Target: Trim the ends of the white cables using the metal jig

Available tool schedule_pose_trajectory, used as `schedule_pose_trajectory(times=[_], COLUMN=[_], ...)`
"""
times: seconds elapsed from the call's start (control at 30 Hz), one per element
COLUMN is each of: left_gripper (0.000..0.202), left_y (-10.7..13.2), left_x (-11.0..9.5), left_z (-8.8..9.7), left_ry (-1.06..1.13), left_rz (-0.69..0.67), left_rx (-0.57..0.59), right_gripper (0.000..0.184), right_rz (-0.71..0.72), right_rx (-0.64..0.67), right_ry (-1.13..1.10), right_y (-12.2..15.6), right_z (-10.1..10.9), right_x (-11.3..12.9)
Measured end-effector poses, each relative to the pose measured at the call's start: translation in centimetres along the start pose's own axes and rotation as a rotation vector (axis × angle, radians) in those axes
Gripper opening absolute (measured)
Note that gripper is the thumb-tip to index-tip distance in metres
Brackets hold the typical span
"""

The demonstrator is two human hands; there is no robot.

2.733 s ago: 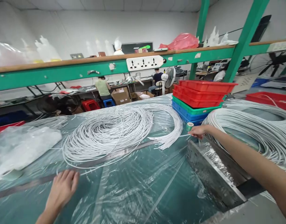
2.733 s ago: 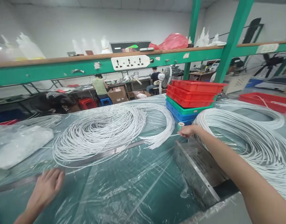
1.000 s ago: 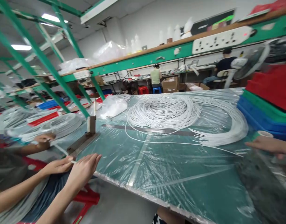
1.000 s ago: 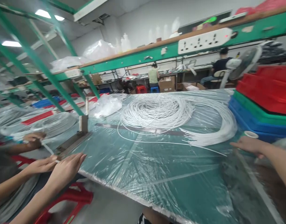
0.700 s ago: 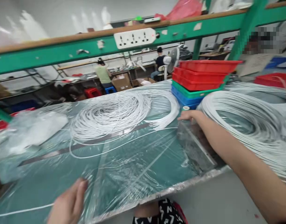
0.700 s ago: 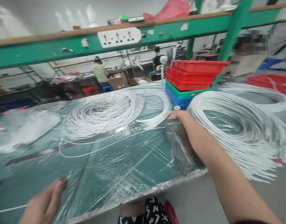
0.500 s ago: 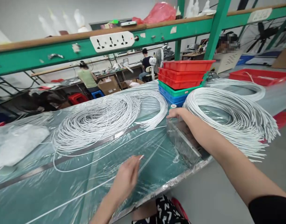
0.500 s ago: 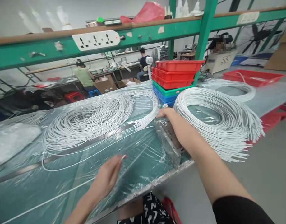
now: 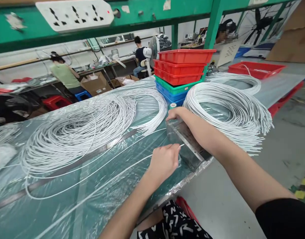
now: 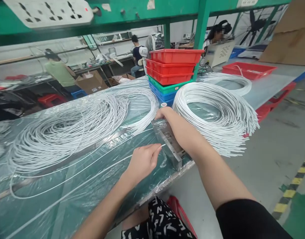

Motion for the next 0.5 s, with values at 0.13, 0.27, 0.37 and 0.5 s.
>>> schedule_pose_trajectory(times=[0.13,0.27,0.37,0.5], left_gripper=[0.033,0.033,0.034,0.035], left_y=[-0.43,-0.45,-0.58,-0.90], left_x=[-0.17,-0.56,-0.76,-0.74], left_z=[-0.14,-0.40,-0.43,-0.19], left_ry=[-0.022,-0.045,-0.045,-0.063], left_rz=[0.000,-0.006,-0.026,-0.066], left_rx=[-0.028,-0.053,-0.059,-0.048], right_gripper=[0.044,0.047,0.056,0.058], right_rz=[0.012,-0.005,-0.022,-0.010], right_rx=[0.013,0.045,0.048,0.048], right_ry=[-0.019,-0.066,-0.060,-0.011], right_y=[-0.14,-0.10,-0.11,-0.15], right_z=[0.40,0.73,0.81,0.77], right_x=[0.01,-0.06,-0.10,-0.09])
Point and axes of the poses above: each hand's wrist, its own y-axis away from the middle knuckle, its own z-axis out of the back of the hand, x = y × z, the point moved 2 cm from there along -y, towards the middle knuckle, and after that the axes turned 11 degrees about -x, right-handed, at the moved point
